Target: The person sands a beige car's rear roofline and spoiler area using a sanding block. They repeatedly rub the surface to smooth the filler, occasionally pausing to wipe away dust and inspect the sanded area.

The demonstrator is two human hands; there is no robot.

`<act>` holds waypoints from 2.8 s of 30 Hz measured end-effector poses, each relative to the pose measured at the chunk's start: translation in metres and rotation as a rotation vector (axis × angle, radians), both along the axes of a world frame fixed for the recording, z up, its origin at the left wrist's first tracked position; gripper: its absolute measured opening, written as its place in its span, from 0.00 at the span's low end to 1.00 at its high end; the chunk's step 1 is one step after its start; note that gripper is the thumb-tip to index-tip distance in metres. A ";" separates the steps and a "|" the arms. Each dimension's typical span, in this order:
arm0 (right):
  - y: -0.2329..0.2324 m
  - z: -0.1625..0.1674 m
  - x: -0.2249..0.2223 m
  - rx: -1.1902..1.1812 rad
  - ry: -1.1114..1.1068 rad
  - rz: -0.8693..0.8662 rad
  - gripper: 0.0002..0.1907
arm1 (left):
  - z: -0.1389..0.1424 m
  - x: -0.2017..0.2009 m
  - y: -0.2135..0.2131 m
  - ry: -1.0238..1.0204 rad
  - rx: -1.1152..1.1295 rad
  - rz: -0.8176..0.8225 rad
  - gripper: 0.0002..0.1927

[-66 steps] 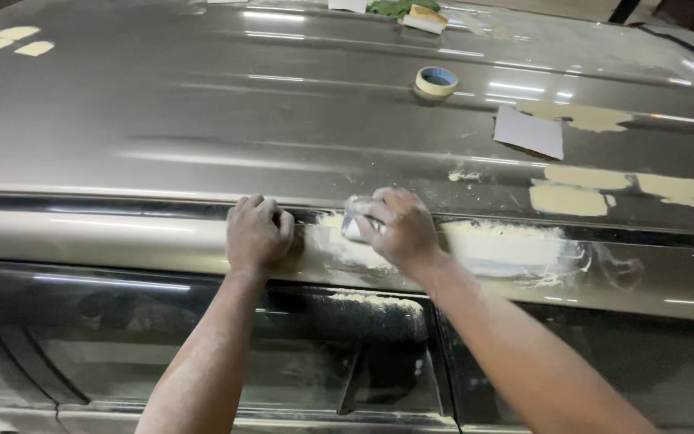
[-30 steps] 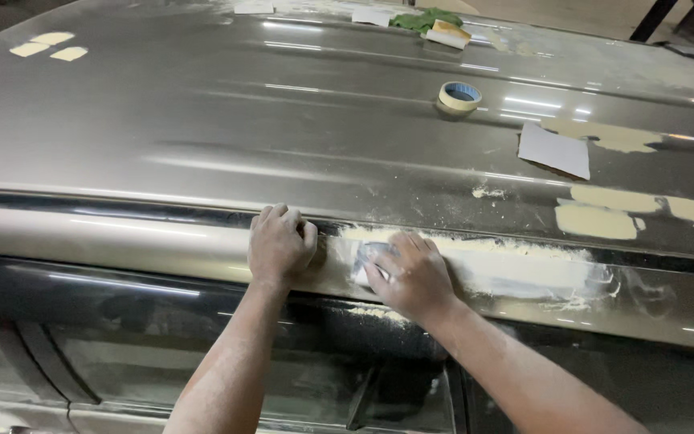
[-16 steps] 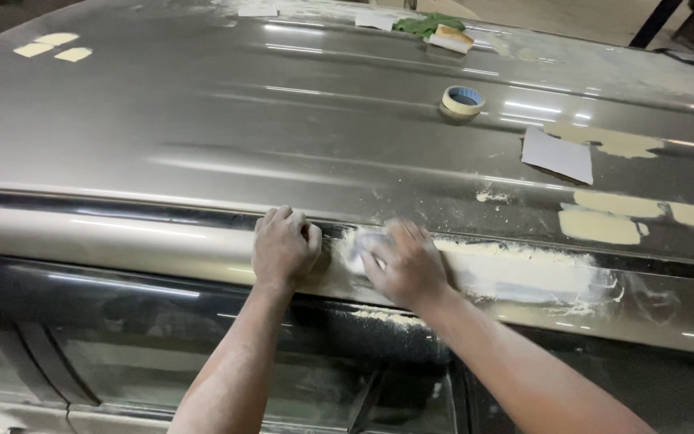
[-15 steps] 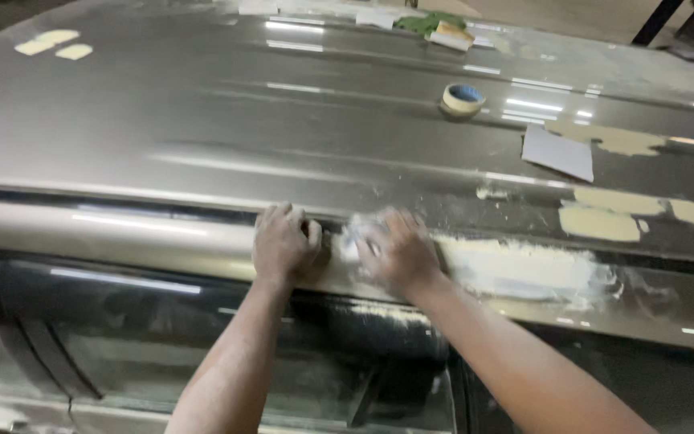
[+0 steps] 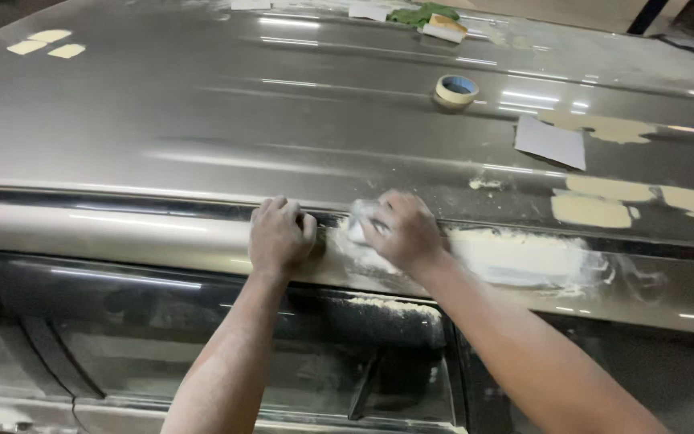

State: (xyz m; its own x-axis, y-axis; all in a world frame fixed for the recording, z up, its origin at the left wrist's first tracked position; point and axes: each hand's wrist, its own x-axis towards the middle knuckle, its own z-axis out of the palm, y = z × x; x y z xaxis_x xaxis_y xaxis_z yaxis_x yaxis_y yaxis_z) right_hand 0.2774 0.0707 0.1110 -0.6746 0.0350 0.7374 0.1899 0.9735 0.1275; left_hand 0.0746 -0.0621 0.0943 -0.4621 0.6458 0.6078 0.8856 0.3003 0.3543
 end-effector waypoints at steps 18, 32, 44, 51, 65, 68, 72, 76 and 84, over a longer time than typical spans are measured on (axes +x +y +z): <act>-0.062 -0.046 0.238 -0.835 0.315 -0.334 0.10 | -0.060 0.144 -0.006 0.175 -0.082 -0.118 0.47; -0.094 -0.083 0.353 -1.223 0.663 -0.613 0.12 | -0.031 0.298 0.060 0.244 -0.396 -0.431 0.49; -0.114 -0.085 0.386 -1.270 0.566 -0.713 0.14 | -0.034 0.185 -0.014 0.210 -0.473 -0.130 0.46; -0.114 -0.091 0.405 -1.296 0.585 -0.730 0.15 | -0.028 0.175 -0.027 0.197 -0.206 0.031 0.45; -0.106 -0.113 0.332 -2.367 0.392 -0.176 0.23 | -0.042 0.369 -0.078 -1.030 -0.255 -0.624 0.33; -0.120 -0.102 0.321 -2.430 0.283 0.634 0.23 | -0.066 0.356 -0.087 -1.217 -0.152 -0.512 0.26; -0.142 -0.087 0.309 -2.480 0.205 0.343 0.29 | -0.104 0.332 -0.090 -1.688 0.023 -0.381 0.18; -0.157 -0.083 0.291 -2.416 0.048 0.320 0.30 | -0.130 0.319 -0.104 -1.838 0.107 -0.333 0.16; -0.170 -0.095 0.267 -2.402 -0.030 0.125 0.30 | -0.134 0.307 -0.129 -1.895 0.137 -0.267 0.21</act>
